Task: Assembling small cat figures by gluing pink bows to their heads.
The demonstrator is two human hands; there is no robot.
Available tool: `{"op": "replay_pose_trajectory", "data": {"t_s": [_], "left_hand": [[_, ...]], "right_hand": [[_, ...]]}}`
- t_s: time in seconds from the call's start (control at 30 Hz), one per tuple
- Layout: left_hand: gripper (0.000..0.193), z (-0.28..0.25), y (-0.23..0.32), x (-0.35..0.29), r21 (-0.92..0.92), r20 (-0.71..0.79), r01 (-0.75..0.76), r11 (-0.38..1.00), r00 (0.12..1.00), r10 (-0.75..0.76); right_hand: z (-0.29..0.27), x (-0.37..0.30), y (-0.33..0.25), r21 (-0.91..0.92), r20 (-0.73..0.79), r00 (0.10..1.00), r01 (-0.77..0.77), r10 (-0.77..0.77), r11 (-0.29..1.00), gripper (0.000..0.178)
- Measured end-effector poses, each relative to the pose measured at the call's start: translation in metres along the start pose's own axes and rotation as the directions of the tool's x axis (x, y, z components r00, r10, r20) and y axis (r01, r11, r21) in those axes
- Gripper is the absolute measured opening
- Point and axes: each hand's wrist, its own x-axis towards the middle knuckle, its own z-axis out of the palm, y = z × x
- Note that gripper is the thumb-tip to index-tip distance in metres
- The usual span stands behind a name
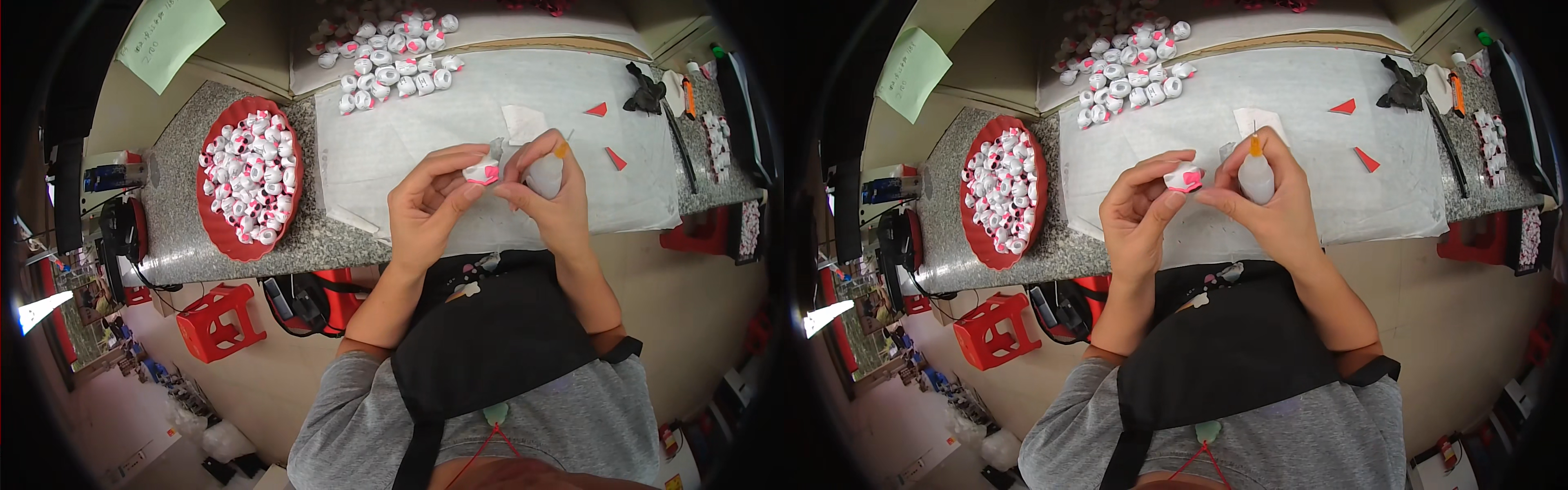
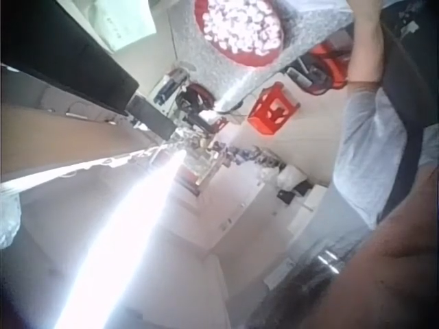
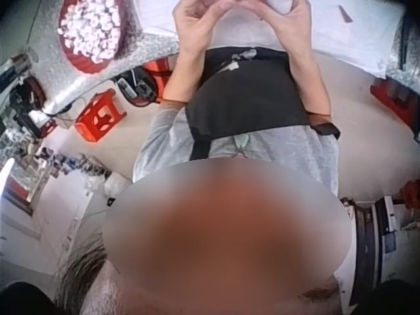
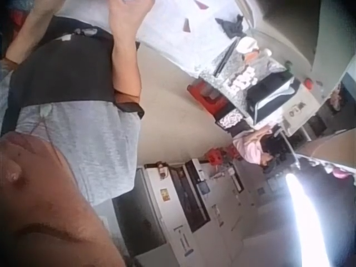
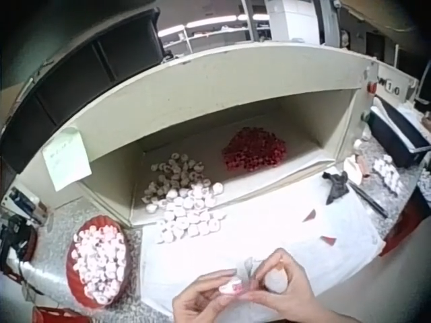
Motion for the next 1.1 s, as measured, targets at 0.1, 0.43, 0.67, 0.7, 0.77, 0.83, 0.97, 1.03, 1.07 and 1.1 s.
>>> {"op": "replay_pose_trajectory", "data": {"t_s": [0.1, 0.43, 0.67, 0.7, 0.77, 0.83, 0.97, 1.03, 1.07, 1.1], "left_hand": [[0.024, -0.001, 0.001, 0.000, -0.182, 0.007, 0.061, 0.981, 0.998, -0.061], [0.019, -0.006, 0.000, -0.001, -0.112, 0.097, 0.001, 0.994, 0.995, 0.010], [0.021, -0.008, -0.001, 0.000, -0.124, 0.169, 0.020, 0.992, 0.986, 0.001], [0.021, -0.010, -0.001, 0.000, -0.109, 0.148, 0.009, 0.994, 0.989, 0.007], [0.022, -0.015, -0.001, -0.002, -0.259, 0.200, 0.141, 0.956, 0.976, -0.090], [0.021, -0.018, 0.001, -0.006, -0.217, 0.158, 0.127, 0.968, 0.983, -0.094], [0.018, -0.026, 0.004, -0.017, 0.176, 0.007, -0.073, 0.982, 0.997, 0.073], [0.015, -0.047, 0.011, -0.021, 0.543, -0.023, -0.217, 0.811, 0.962, 0.272], [0.015, -0.062, 0.018, -0.022, 0.671, -0.154, -0.200, 0.714, 0.904, 0.398], [0.017, -0.080, 0.025, -0.026, 0.714, -0.295, -0.113, 0.691, 0.847, 0.443]], "right_hand": [[-0.001, 0.003, -0.010, 0.201, 0.114, 0.993, -0.043, 0.020, 0.979, 0.021], [0.003, 0.002, 0.001, 0.235, 0.205, 0.979, -0.068, 0.019, 0.970, 0.025], [0.005, -0.006, 0.006, 0.363, 0.132, 0.986, -0.148, 0.106, 0.920, 0.022], [0.006, -0.007, 0.007, 0.372, 0.157, 0.982, -0.155, 0.102, 0.915, 0.022], [0.010, -0.007, 0.009, 0.404, 0.161, 0.979, -0.183, 0.128, 0.896, 0.022], [0.019, -0.006, 0.012, 0.408, 0.155, 0.977, -0.197, 0.145, 0.891, 0.021], [0.032, -0.001, 0.017, 0.337, 0.213, 0.957, -0.261, 0.197, 0.904, 0.031], [0.029, 0.004, 0.015, 0.265, 0.251, 0.938, -0.303, 0.238, 0.915, 0.036], [0.026, 0.006, 0.011, 0.209, 0.258, 0.941, -0.277, 0.220, 0.938, 0.045], [0.024, 0.007, 0.008, 0.153, 0.273, 0.941, -0.249, 0.201, 0.956, 0.055]]}}
